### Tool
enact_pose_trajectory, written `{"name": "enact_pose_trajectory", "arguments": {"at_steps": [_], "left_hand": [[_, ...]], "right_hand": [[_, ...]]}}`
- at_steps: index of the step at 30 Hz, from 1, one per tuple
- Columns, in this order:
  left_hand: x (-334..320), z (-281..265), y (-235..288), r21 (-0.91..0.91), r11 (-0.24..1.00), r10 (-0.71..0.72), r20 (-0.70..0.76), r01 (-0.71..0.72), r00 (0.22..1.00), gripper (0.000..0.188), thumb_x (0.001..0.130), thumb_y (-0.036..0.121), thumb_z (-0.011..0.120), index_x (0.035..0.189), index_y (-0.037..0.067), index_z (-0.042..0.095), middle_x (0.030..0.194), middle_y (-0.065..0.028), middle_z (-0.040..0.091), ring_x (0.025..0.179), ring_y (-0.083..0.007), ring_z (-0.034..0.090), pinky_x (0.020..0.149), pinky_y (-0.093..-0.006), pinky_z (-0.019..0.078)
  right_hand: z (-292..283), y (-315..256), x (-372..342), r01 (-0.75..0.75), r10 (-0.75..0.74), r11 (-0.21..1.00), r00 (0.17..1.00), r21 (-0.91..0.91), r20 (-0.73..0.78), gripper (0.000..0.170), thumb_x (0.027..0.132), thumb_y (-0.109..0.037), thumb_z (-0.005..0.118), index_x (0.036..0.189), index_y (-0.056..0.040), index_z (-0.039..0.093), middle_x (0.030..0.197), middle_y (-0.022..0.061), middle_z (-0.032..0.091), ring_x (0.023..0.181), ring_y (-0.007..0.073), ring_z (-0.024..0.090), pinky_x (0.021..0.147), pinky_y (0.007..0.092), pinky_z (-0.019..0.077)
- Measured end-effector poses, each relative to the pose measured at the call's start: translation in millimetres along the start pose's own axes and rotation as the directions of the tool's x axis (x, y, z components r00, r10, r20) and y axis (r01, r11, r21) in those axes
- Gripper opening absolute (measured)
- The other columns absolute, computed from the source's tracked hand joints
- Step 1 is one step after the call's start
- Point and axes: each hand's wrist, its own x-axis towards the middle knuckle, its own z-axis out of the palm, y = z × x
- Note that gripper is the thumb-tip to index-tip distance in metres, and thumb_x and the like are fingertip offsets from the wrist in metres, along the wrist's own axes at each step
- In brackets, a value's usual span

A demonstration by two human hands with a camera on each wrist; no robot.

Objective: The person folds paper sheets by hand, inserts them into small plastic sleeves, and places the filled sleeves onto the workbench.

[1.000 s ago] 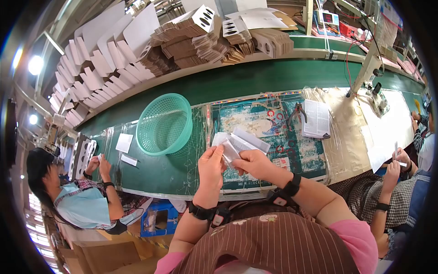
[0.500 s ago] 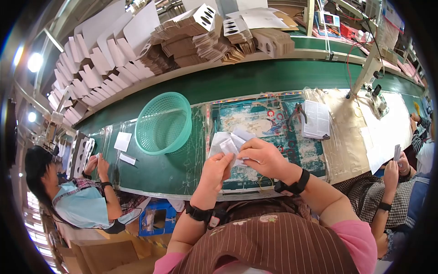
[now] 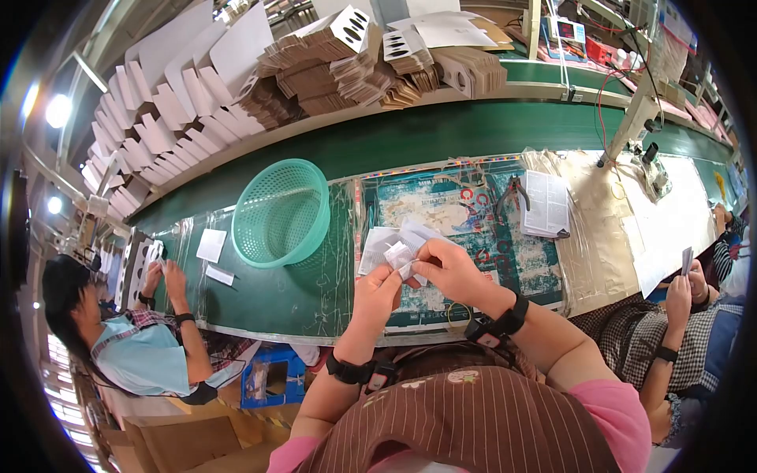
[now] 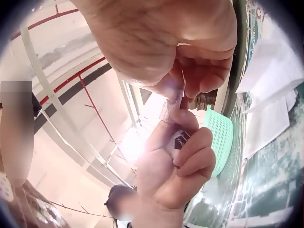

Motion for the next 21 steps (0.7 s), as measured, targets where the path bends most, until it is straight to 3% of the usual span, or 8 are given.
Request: {"name": "enact_pose_trajectory", "arguments": {"at_steps": [3,7,9,10,12,16,18,21], "left_hand": [[-0.9,-0.7,-6.7,0.149,0.978,0.144,0.028,-0.146,0.989,0.021,0.089,0.015,0.048,0.086,0.002,0.065,0.066,0.0009,0.059,0.058,-0.0055,0.042,0.055,-0.0232,0.0367],[-6.6,1.1,-0.4,0.221,0.952,0.2,0.079,-0.212,0.977,0.018,0.088,0.015,0.051,0.086,0.002,0.065,0.067,0.0007,0.06,0.057,-0.0055,0.043,0.054,-0.0239,0.0369],[-7.4,5.3,-5.9,0.315,0.88,0.361,0.041,-0.355,0.932,0.016,0.087,0.016,0.055,0.086,0.003,0.065,0.067,0.0006,0.06,0.057,-0.0052,0.045,0.052,-0.0238,0.0368],[-7.3,5.9,-6.3,0.315,0.88,0.361,0.042,-0.355,0.931,0.016,0.087,0.016,0.055,0.086,0.003,0.065,0.067,0.0006,0.06,0.057,-0.0052,0.045,0.052,-0.0238,0.0368],[-7.2,6.5,-6.7,0.201,0.94,0.282,-0.008,-0.275,0.959,0.016,0.086,0.017,0.058,0.085,0.003,0.064,0.067,0.0004,0.06,0.059,-0.0053,0.047,0.053,-0.023,0.0374],[-9.5,5.2,-5.5,0.224,0.938,0.265,0.026,-0.264,0.964,0.02,0.088,0.02,0.055,0.084,0.002,0.062,0.066,-0.0004,0.061,0.056,-0.0043,0.046,0.051,-0.0216,0.0362],[-7.4,5.7,-5.2,-0.032,0.998,0.058,0.056,-0.057,0.997,0.024,0.089,0.023,0.053,0.083,0.002,0.061,0.062,-0.0018,0.059,0.05,-0.0035,0.043,0.045,-0.0198,0.0328],[-9.1,13.3,5.9,-0.216,0.974,-0.057,0.076,0.072,0.995,0.021,0.089,0.02,0.048,0.091,0.001,0.058,0.059,-0.0035,0.054,0.04,-0.0041,0.034,0.037,-0.0186,0.0227]], "right_hand": [[-0.4,-2.9,-0.8,-0.029,0.029,1.0,1.0,0.005,0.012,0.011,0.082,-0.005,0.061,0.084,0.0009,0.052,0.075,0.0028,0.055,0.068,0.0069,0.049,0.06,0.0242,0.0423],[-1.0,-5.5,-2.3,-0.01,0.008,0.998,1.0,-0.07,-0.025,0.012,0.08,-0.007,0.064,0.079,0.0004,0.054,0.069,0.0036,0.055,0.062,0.0089,0.048,0.055,0.0261,0.0416],[-2.1,-8.2,-3.0,-0.036,0.036,0.995,0.999,-0.09,-0.004,0.012,0.08,-0.008,0.064,0.08,0.0,0.054,0.071,0.0027,0.055,0.062,0.008,0.049,0.055,0.0259,0.0416],[-2.1,-8.2,-2.7,-0.035,0.035,0.995,0.999,-0.09,-0.005,0.012,0.08,-0.008,0.064,0.08,0.0,0.054,0.071,0.0027,0.055,0.062,0.008,0.049,0.055,0.0259,0.0416],[-2.3,-8.0,-2.0,-0.092,0.091,0.992,0.996,0.088,0.012,0.011,0.08,-0.006,0.062,0.087,-0.0003,0.054,0.075,0.0008,0.056,0.065,0.0066,0.049,0.057,0.0237,0.0409],[-7.3,-12.8,-1.5,-0.191,0.141,0.915,0.977,0.355,0.162,0.016,0.081,-0.005,0.061,0.095,-0.0002,0.056,0.076,0.0007,0.057,0.064,0.0058,0.049,0.055,0.022,0.0387],[-8.5,-7.3,-1.2,-0.176,0.073,0.882,0.968,0.437,0.242,0.022,0.081,-0.004,0.059,0.103,-0.0004,0.056,0.077,0.001,0.058,0.062,0.005,0.048,0.053,0.0193,0.0362],[-3.2,-9.3,-2.3,-0.156,0.067,0.837,0.981,0.525,0.184,0.017,0.082,0.0,0.056,0.098,-0.0003,0.06,0.078,0.0015,0.058,0.06,0.0047,0.047,0.052,0.0178,0.0361]]}}
